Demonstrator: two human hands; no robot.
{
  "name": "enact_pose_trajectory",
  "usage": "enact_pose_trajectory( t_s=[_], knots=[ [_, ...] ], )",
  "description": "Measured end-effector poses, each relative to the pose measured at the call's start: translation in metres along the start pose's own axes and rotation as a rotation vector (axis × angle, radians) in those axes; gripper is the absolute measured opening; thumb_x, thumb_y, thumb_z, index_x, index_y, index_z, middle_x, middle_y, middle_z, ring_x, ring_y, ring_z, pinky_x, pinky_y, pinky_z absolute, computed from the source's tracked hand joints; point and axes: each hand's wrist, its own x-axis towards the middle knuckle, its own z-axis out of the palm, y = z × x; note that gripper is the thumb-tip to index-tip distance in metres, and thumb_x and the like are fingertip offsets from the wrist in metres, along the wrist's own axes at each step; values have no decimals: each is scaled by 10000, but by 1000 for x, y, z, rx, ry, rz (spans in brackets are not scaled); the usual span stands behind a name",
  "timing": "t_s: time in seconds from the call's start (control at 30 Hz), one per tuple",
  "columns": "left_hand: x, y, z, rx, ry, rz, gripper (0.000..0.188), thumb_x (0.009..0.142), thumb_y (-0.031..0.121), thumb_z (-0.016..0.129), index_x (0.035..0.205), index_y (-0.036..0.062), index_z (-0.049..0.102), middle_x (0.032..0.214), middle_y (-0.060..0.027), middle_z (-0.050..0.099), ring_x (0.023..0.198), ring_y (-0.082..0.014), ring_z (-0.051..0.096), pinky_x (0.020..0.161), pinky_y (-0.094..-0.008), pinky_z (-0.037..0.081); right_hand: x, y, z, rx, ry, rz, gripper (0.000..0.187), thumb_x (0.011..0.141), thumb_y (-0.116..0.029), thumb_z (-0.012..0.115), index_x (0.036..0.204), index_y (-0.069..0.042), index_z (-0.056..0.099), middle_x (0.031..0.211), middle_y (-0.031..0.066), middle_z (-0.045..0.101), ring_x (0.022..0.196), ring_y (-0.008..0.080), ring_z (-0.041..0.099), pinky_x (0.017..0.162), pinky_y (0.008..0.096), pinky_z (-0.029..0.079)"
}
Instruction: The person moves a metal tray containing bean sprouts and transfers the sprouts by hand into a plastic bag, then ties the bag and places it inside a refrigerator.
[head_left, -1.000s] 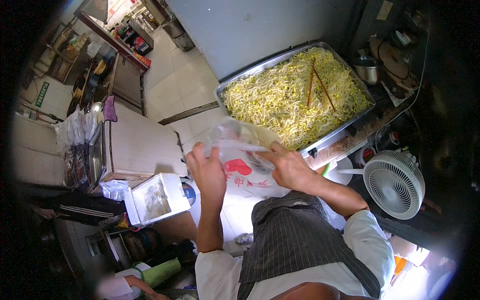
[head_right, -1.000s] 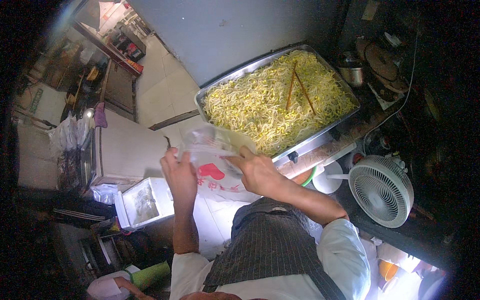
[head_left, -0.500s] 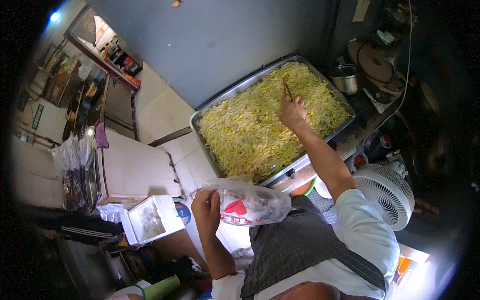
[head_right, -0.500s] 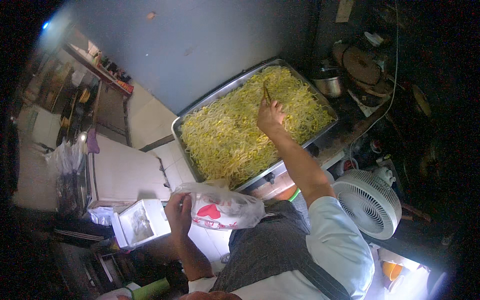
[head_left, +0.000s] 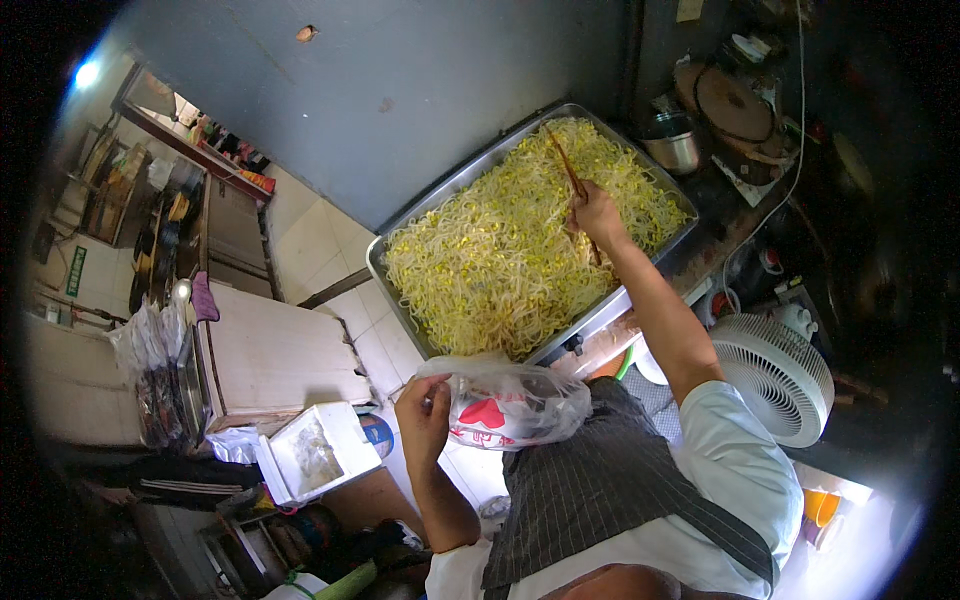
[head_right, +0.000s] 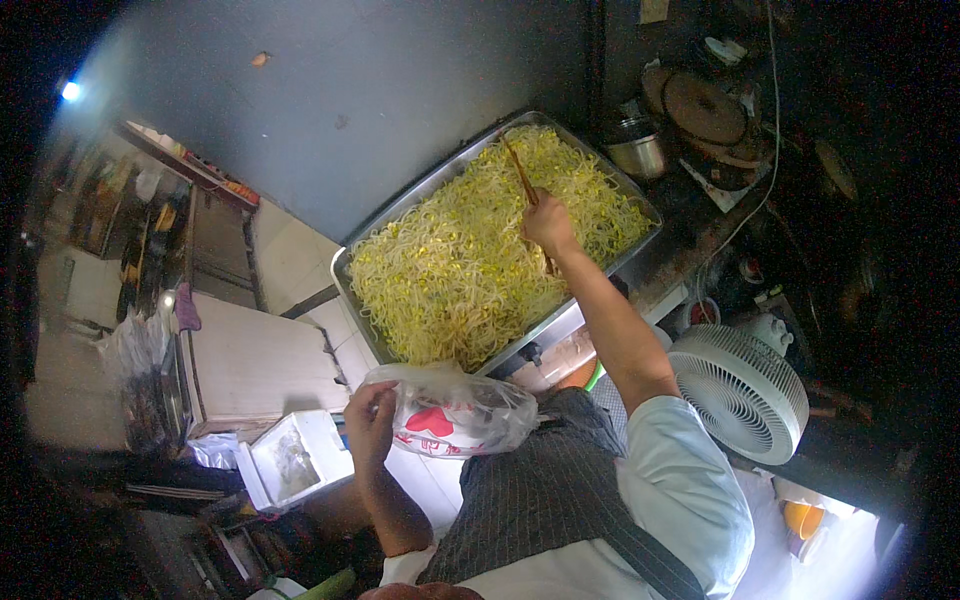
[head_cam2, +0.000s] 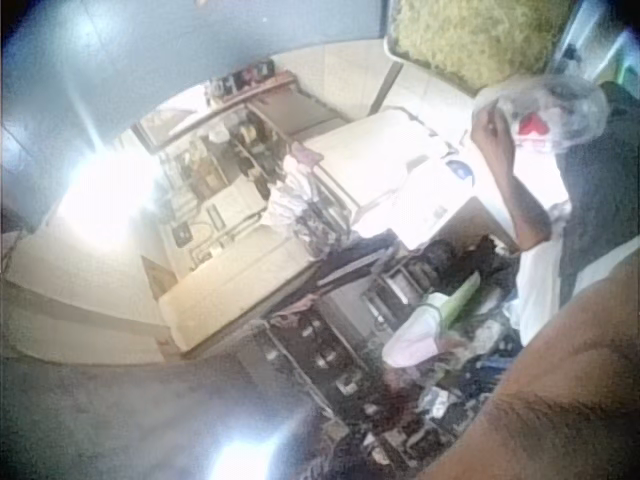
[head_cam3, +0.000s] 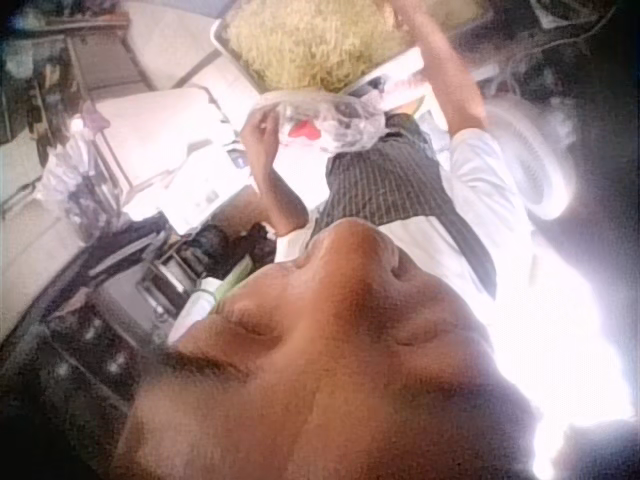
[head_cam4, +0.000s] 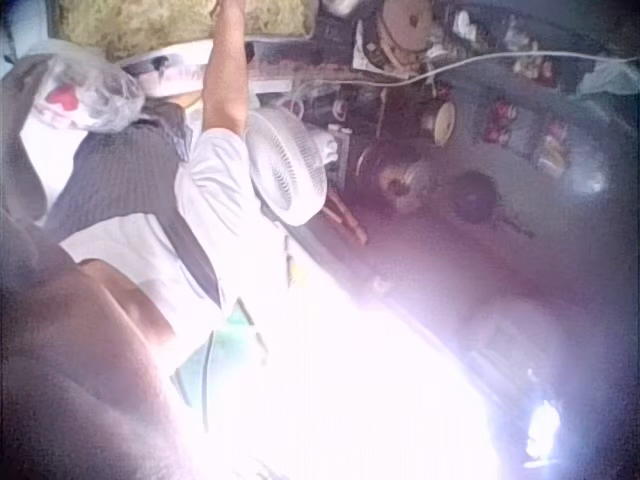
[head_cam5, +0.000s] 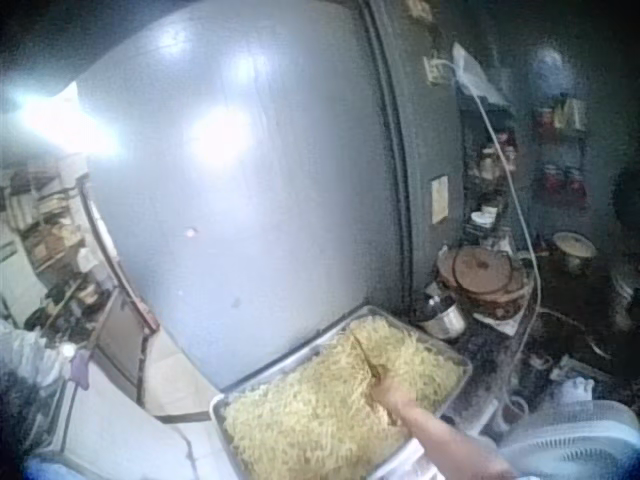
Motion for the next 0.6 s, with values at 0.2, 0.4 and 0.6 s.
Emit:
enact_pose_trajectory(
  t_s=[0.2,0.4,0.6],
  knots=[
    [-5,-5,-12,58,-104,-29,155,876,25,586,1004,4,671,813,-56,583,720,-119,516,661,-236,422,-64,-35,-12,1041,-168,62,191,996,-113,413,1132,6,474,760,97,525,556,152,511,456,281,384],
    [-13,-36,-41,-175,-93,-195,126,901,60,589,989,-5,651,909,-26,633,835,-106,554,785,-235,428,-277,-30,9,1252,-446,77,203,1007,-213,408,1055,-27,470,804,118,550,771,230,578,692,340,464],
    [-8,-53,-55,-172,-114,-221,91,899,60,589,924,-20,625,819,18,585,745,-64,488,702,-218,400,-376,16,20,1006,-669,123,213,1011,-229,426,1084,-39,489,778,60,503,773,183,561,700,311,455]
  ],
)
